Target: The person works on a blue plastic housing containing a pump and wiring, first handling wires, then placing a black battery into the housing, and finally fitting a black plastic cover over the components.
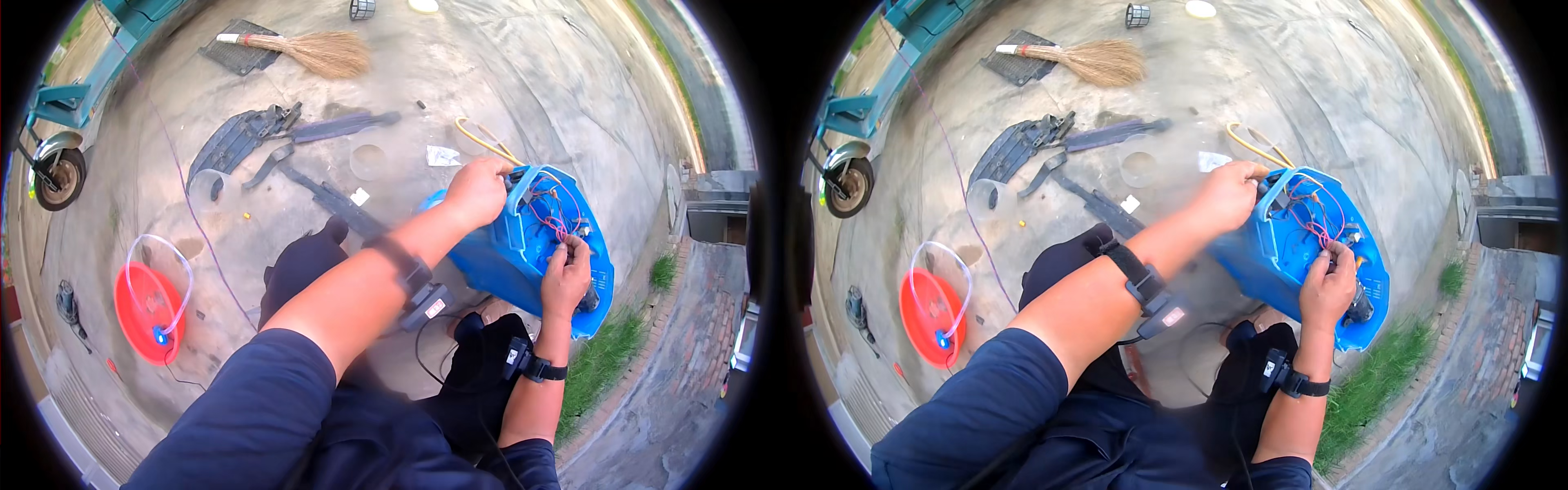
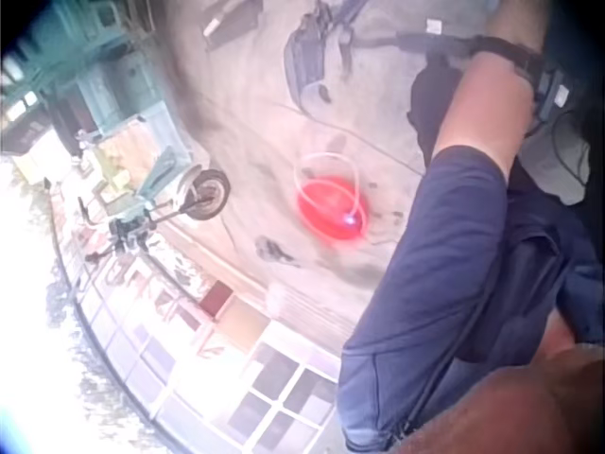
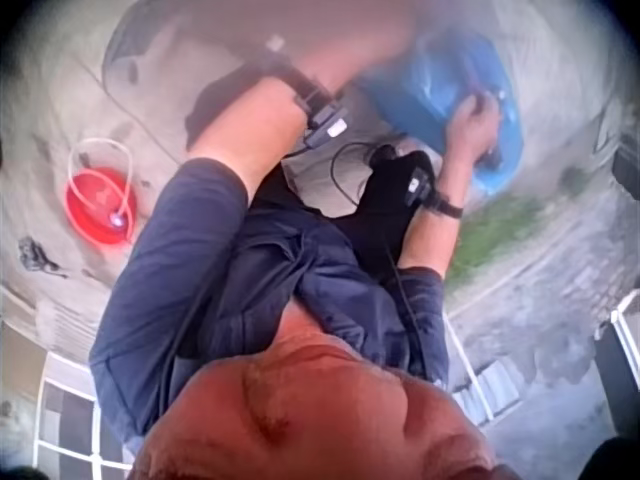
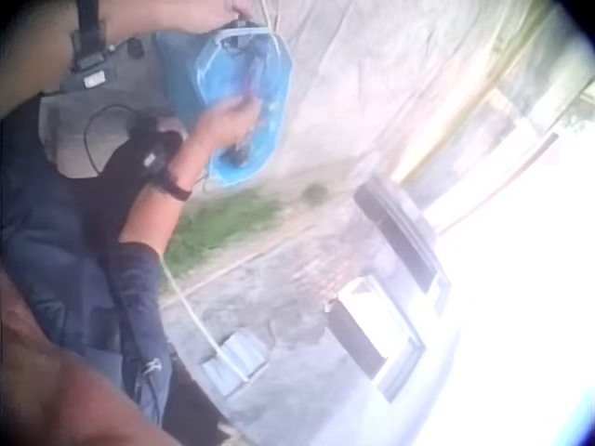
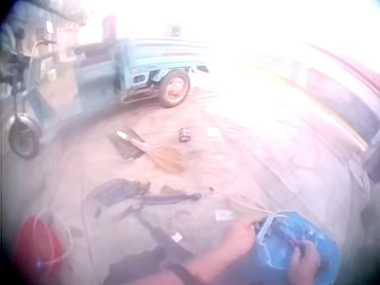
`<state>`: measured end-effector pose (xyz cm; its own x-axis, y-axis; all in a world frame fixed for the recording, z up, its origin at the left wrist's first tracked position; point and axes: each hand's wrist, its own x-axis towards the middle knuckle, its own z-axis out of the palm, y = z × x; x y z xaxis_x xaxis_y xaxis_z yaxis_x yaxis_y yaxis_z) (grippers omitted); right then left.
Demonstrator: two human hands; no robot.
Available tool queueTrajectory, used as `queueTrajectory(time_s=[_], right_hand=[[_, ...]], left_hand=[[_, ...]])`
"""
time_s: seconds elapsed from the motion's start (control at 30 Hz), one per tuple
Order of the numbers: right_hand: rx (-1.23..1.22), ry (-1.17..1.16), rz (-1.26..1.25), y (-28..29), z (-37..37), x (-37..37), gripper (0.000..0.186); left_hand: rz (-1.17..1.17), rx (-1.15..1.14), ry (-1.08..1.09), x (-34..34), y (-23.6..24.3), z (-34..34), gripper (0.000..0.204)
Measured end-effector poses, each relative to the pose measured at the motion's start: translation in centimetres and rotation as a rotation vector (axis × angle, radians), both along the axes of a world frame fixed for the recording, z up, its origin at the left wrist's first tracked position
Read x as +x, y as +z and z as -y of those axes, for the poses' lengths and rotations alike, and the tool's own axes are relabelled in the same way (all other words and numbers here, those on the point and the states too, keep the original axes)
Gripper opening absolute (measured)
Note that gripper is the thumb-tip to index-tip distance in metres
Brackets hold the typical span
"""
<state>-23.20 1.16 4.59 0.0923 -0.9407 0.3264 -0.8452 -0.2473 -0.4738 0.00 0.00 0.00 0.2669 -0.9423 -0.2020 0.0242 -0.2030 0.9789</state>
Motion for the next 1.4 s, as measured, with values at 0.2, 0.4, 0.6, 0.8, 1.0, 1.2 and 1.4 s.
queueTrajectory(time_s=[0.2, 0.4, 0.6, 0.8, 1.0, 1.2, 1.4], right_hand=[[-0.008, 0.003, -0.021, -0.1, -0.3, 0.1, 0.016], [-0.029, 0.017, -0.043, 0.2, -0.3, 0.4, 0.015], [-0.043, 0.035, -0.062, 0.1, 0.0, 0.4, 0.014], [-0.008, 0.037, -0.022, 0.2, -0.4, 1.1, 0.014], [0.002, 0.042, 0.021, 0.3, -1.0, 0.8, 0.012], [0.001, 0.041, 0.034, 0.4, -0.9, 1.0, 0.011], [0.043, 0.076, 0.029, 0.5, -1.2, 0.8, 0.013]], left_hand=[[0.188, -0.085, -0.005, 0.0, 0.7, -0.4, 0.034], [0.231, -0.139, -0.003, -0.3, 0.6, -0.6, 0.036], [0.279, -0.146, -0.014, -0.2, 0.7, -0.6, 0.037], [0.311, -0.152, -0.041, 1.1, 0.9, 0.0, 0.035], [0.256, -0.027, -0.312, 3.7, 2.0, 2.9, 0.027], [0.535, -0.078, -0.596, 5.3, 3.1, 5.6, 0.027], [0.489, -0.108, -0.687, 6.3, 3.0, 5.8, 0.024]])
